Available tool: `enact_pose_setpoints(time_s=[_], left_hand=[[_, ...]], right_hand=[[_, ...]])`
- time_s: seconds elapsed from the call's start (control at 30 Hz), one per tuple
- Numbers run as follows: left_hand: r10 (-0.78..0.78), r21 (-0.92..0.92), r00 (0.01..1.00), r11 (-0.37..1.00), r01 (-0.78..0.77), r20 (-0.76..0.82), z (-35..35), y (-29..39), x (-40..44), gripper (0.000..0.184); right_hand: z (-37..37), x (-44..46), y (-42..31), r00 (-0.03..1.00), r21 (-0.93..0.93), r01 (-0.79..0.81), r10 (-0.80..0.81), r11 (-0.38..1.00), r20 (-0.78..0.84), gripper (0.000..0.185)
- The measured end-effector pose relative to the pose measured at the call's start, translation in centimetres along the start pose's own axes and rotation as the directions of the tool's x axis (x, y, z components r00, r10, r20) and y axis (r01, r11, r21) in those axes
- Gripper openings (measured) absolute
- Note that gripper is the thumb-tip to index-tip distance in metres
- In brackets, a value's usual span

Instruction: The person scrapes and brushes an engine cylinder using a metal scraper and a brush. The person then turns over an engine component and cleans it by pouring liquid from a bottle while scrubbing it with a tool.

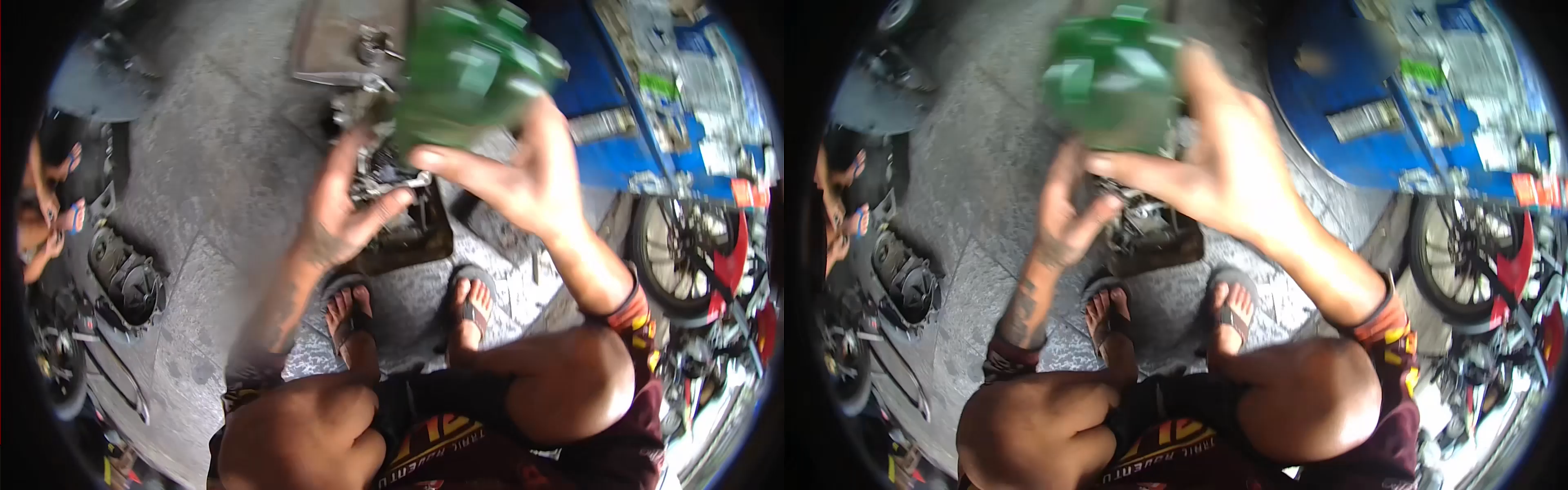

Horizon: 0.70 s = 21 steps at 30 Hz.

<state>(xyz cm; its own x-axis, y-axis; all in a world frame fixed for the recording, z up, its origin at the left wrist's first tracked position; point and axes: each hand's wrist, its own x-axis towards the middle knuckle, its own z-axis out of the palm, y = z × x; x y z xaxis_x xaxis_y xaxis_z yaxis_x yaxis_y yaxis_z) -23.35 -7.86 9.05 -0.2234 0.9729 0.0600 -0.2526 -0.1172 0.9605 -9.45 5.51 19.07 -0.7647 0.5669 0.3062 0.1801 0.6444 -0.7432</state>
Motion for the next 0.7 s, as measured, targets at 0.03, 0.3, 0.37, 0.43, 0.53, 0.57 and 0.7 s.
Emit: enact_pose_setpoints(time_s=[0.03, 0.3, 0.37, 0.43, 0.53, 0.57, 0.7], left_hand=[[0.244, 0.024, 0.970, 0.969, -0.244, 0.015, 0.1, -0.8, 2.7, 0.069], [-0.112, 0.365, 0.994, 0.926, 0.099, 0.014, -2.4, -1.3, 1.7, 0.073], [-0.139, 0.458, 0.984, 0.872, 0.175, -0.112, -2.5, -1.5, 1.5, 0.075], [0.068, 0.339, 0.994, 0.940, -0.034, -0.088, -2.1, -1.8, 2.1, 0.061], [0.373, 0.174, 0.924, 0.918, -0.355, -0.084, -1.4, -1.9, 3.6, 0.042], [0.372, 0.203, 0.925, 0.914, -0.350, -0.077, -1.7, -1.9, 3.8, 0.042], [0.272, 0.078, 0.954, 0.961, -0.264, -0.126, -2.2, -0.5, 4.4, 0.044]], right_hand=[[0.5, 0.4, 0.0, 0.999, -0.040, 0.043, -0.042, 0.998, 0.025, 0.072], [-2.9, -6.2, 3.8, 0.992, -0.034, -0.073, 0.069, 0.997, -0.103, 0.053], [-4.3, -12.8, 6.8, 0.895, -0.074, -0.421, 0.401, 0.904, -0.197, 0.028], [-3.7, -22.4, 11.4, 0.786, -0.184, -0.618, 0.597, 0.764, -0.162, 0.018], [-0.2, -35.6, 13.9, 0.614, -0.444, -0.743, 0.774, 0.501, -0.155, 0.031], [0.9, -38.2, 14.1, 0.577, -0.495, -0.751, 0.798, 0.437, -0.172, 0.037], [4.6, -42.5, 15.5, 0.602, -0.521, -0.764, 0.710, 0.380, -0.365, 0.041]])
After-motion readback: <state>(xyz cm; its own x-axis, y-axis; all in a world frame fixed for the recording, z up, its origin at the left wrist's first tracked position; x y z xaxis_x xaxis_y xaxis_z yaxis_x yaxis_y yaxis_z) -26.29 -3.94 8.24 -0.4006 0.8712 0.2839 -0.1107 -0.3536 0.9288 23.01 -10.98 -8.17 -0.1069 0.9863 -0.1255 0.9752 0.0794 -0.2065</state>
